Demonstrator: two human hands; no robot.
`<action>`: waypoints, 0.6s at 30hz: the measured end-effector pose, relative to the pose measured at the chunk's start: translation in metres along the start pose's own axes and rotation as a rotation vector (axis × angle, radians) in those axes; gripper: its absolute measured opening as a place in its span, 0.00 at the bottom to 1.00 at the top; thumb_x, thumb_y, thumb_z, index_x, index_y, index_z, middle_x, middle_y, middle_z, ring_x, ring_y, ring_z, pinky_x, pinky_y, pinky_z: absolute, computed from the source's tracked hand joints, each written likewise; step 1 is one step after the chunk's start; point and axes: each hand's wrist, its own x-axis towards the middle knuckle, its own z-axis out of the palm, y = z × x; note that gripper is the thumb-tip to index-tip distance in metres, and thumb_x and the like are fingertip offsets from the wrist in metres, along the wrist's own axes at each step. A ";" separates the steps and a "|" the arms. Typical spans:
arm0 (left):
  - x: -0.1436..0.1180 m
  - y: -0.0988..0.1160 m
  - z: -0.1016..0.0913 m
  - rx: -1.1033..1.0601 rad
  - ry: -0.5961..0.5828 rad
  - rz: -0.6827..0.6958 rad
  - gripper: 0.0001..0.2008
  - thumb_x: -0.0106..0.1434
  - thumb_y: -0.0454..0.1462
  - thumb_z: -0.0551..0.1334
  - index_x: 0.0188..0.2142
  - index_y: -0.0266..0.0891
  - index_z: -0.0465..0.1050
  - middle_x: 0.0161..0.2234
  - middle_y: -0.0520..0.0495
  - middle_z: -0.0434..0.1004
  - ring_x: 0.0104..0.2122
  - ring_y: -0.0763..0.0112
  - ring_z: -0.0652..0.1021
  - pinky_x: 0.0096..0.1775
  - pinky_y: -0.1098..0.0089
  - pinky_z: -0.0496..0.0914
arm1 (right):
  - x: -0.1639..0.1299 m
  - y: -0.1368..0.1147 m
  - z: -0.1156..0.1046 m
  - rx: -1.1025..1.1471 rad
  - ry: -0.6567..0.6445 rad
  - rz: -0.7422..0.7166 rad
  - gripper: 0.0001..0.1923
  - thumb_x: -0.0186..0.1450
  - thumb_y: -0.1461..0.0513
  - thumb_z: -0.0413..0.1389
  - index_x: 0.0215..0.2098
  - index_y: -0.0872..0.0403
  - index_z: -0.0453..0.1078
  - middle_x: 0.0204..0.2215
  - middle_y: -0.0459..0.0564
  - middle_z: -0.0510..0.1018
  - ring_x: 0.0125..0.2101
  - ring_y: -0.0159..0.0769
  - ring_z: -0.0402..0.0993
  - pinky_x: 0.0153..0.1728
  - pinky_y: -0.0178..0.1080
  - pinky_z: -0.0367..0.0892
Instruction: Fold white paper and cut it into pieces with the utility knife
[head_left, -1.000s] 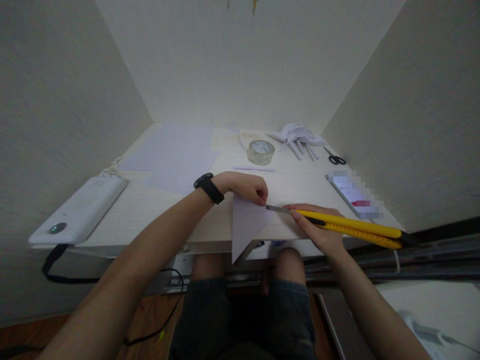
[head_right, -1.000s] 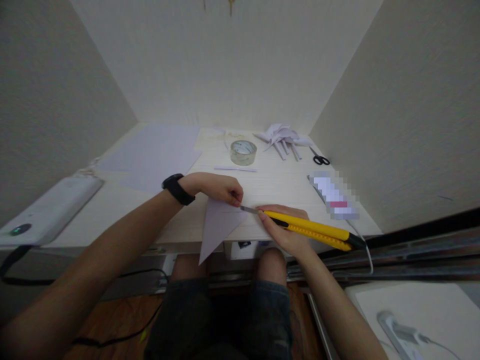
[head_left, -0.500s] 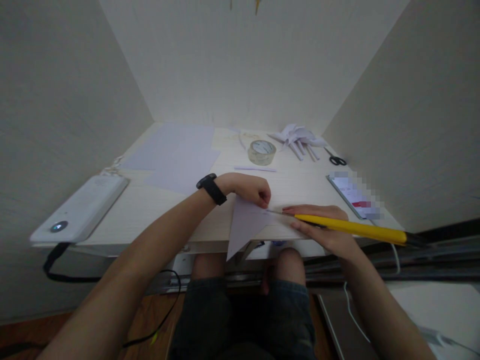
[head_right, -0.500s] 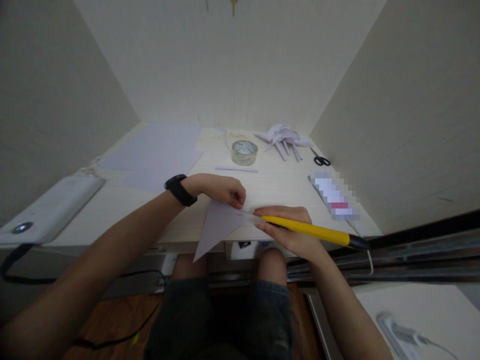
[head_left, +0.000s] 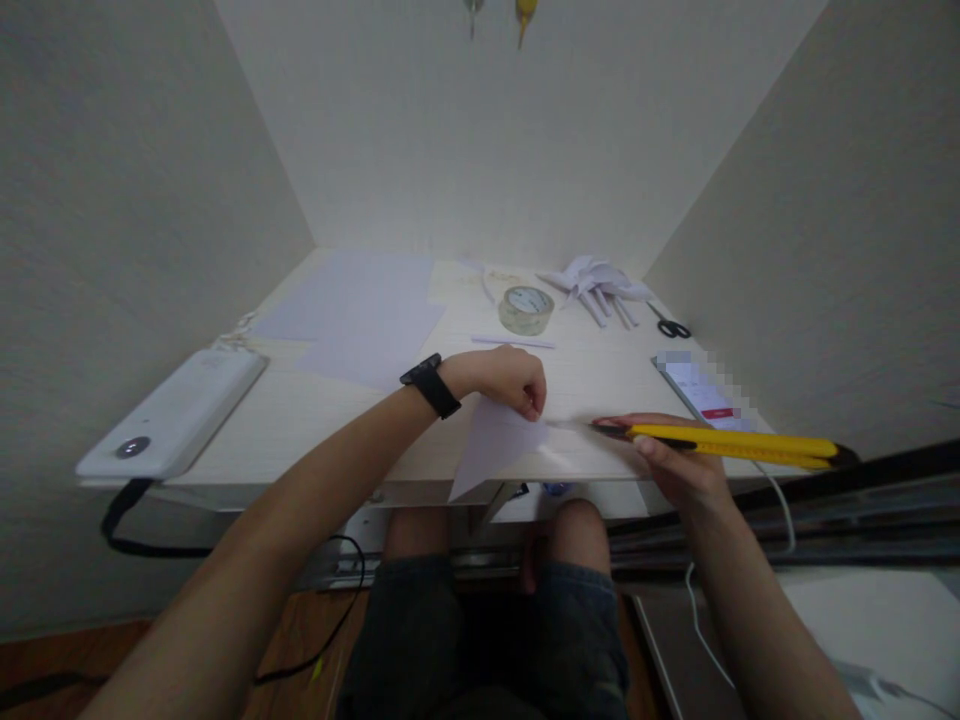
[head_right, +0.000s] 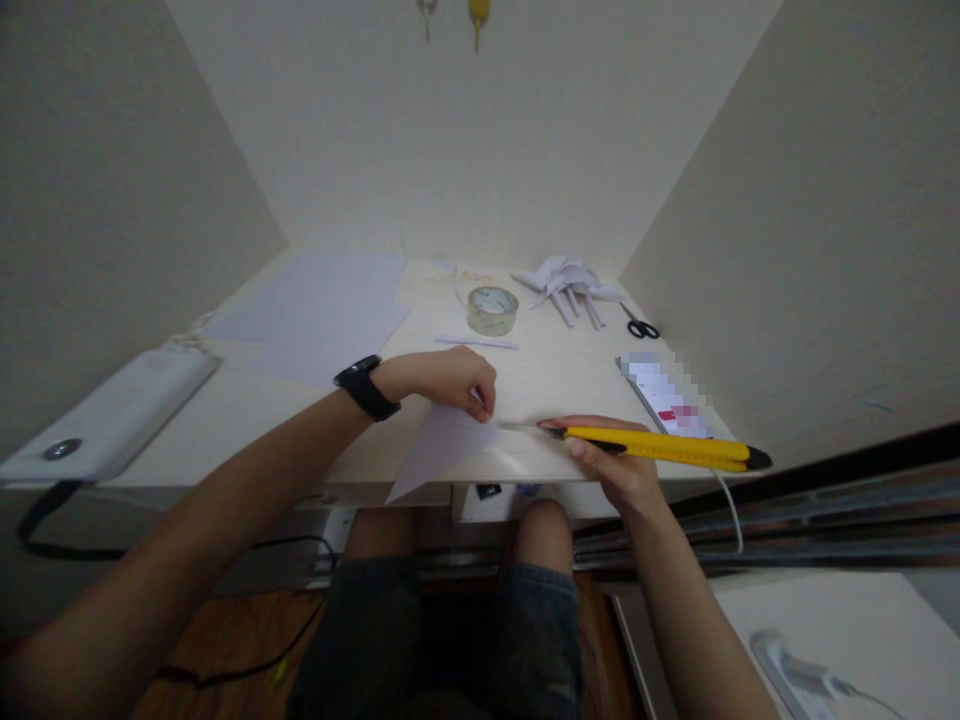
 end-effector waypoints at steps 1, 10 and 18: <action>-0.002 0.004 -0.001 0.049 0.041 -0.004 0.10 0.58 0.39 0.69 0.40 0.42 0.83 0.39 0.47 0.83 0.38 0.67 0.78 0.41 0.69 0.64 | -0.001 0.005 0.000 0.049 0.074 0.027 0.13 0.56 0.52 0.69 0.37 0.48 0.82 0.36 0.51 0.85 0.39 0.49 0.83 0.48 0.55 0.77; -0.059 0.057 0.027 0.358 0.408 -0.567 0.29 0.68 0.57 0.54 0.49 0.32 0.70 0.40 0.32 0.77 0.39 0.53 0.77 0.38 0.62 0.66 | 0.009 0.014 0.008 0.270 0.309 0.164 0.11 0.51 0.57 0.72 0.32 0.50 0.81 0.35 0.49 0.84 0.36 0.42 0.81 0.42 0.50 0.82; -0.078 0.074 0.047 0.299 0.188 -0.462 0.32 0.58 0.59 0.64 0.50 0.37 0.68 0.47 0.33 0.76 0.46 0.50 0.76 0.42 0.60 0.70 | 0.011 0.017 0.009 0.294 0.306 0.144 0.11 0.52 0.57 0.72 0.32 0.52 0.81 0.35 0.49 0.84 0.36 0.42 0.82 0.42 0.50 0.82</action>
